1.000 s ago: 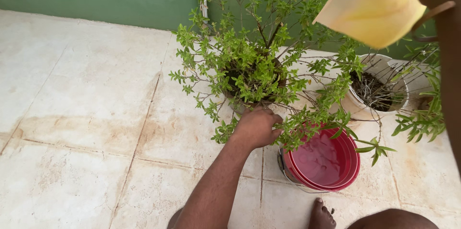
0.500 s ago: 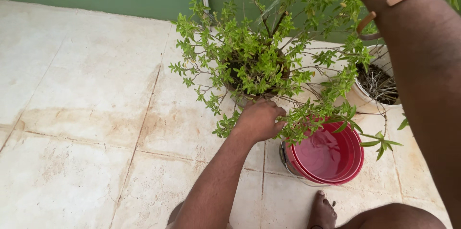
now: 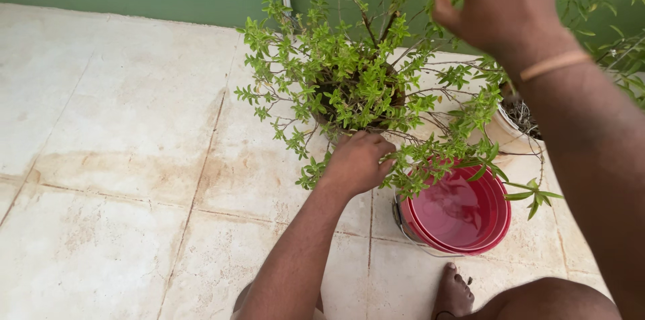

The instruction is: The person repeatedly scoops water from a red bucket using a yellow plastic jug and pours it onto a potted plant. The person uses their left hand to hold the plant steady while pouring with the right hand.

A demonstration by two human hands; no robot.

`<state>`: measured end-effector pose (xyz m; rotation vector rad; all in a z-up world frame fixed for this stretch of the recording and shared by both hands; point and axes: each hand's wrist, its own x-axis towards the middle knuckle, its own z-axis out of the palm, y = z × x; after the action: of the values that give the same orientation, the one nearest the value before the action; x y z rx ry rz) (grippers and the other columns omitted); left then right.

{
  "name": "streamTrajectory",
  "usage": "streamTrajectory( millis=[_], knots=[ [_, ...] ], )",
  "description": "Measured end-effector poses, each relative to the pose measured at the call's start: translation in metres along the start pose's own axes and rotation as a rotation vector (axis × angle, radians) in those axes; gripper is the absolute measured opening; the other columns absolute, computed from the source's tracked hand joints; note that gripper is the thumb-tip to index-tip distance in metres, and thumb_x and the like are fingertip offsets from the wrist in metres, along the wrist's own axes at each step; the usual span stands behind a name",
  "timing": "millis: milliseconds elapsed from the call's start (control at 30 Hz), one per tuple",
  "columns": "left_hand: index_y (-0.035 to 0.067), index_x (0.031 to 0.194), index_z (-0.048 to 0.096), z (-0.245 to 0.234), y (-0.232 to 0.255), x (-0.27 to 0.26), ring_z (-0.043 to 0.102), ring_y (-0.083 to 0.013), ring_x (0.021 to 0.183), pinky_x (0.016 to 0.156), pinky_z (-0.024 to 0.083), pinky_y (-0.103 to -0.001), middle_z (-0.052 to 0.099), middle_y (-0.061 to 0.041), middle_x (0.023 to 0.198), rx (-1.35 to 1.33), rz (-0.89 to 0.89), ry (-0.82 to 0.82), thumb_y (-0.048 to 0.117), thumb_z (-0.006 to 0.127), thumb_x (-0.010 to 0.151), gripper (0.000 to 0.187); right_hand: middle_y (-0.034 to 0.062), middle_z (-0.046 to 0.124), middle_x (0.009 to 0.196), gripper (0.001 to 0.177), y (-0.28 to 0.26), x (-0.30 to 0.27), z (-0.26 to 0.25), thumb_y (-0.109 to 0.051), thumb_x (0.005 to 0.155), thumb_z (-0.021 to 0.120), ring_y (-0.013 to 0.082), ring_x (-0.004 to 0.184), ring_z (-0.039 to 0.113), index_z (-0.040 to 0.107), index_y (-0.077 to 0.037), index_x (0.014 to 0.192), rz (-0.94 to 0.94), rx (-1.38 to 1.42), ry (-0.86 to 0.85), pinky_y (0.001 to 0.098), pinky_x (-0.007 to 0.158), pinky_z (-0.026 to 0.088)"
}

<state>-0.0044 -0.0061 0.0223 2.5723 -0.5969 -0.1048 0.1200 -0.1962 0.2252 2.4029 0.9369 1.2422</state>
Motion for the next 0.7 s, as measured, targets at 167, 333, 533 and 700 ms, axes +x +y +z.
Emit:
streamTrajectory(
  millis=[167,333,533,700],
  knots=[
    [0.016,0.116,0.074,-0.001,-0.006,-0.004,0.059,-0.0260,0.120,0.110,0.037,-0.059,0.069,-0.006,0.125,-0.045,0.023,0.150,0.033,0.067,0.095,0.028,0.0093,0.061,0.105,0.029,-0.006,-0.069,0.003,-0.018,0.085,0.081,0.0225,0.096,0.061,0.064,-0.007,0.106,0.426,0.414,0.176,0.0371,0.087,0.048],
    [0.014,0.110,0.075,0.006,-0.014,-0.012,0.063,-0.0268,0.115,0.102,0.047,-0.048,0.073,-0.005,0.119,-0.065,0.021,0.346,0.028,0.072,0.092,0.023,0.0064,0.060,0.117,0.034,-0.028,-0.173,0.017,-0.014,0.100,0.079,0.0142,0.107,0.061,0.055,-0.002,0.121,1.124,1.285,0.524,0.0312,0.103,0.054],
    [0.011,0.119,0.071,0.008,-0.014,-0.017,0.064,-0.0316,0.113,0.098,0.049,-0.046,0.071,-0.011,0.123,-0.078,0.038,0.536,0.023,0.075,0.090,0.031,0.0029,0.064,0.097,0.020,-0.052,-0.250,0.033,-0.015,0.094,0.074,0.0129,0.078,0.059,0.059,-0.008,0.106,1.655,1.786,0.692,0.0242,0.068,0.049],
    [0.008,0.121,0.069,0.009,-0.001,-0.015,0.063,-0.0355,0.114,0.097,0.049,-0.046,0.069,-0.014,0.124,-0.132,0.010,0.562,0.020,0.077,0.090,0.034,-0.0009,0.068,0.089,0.016,-0.054,-0.239,0.049,-0.015,0.092,0.077,0.0052,0.075,0.061,0.062,-0.010,0.095,1.797,1.553,0.398,0.0209,0.065,0.050]
  ],
)
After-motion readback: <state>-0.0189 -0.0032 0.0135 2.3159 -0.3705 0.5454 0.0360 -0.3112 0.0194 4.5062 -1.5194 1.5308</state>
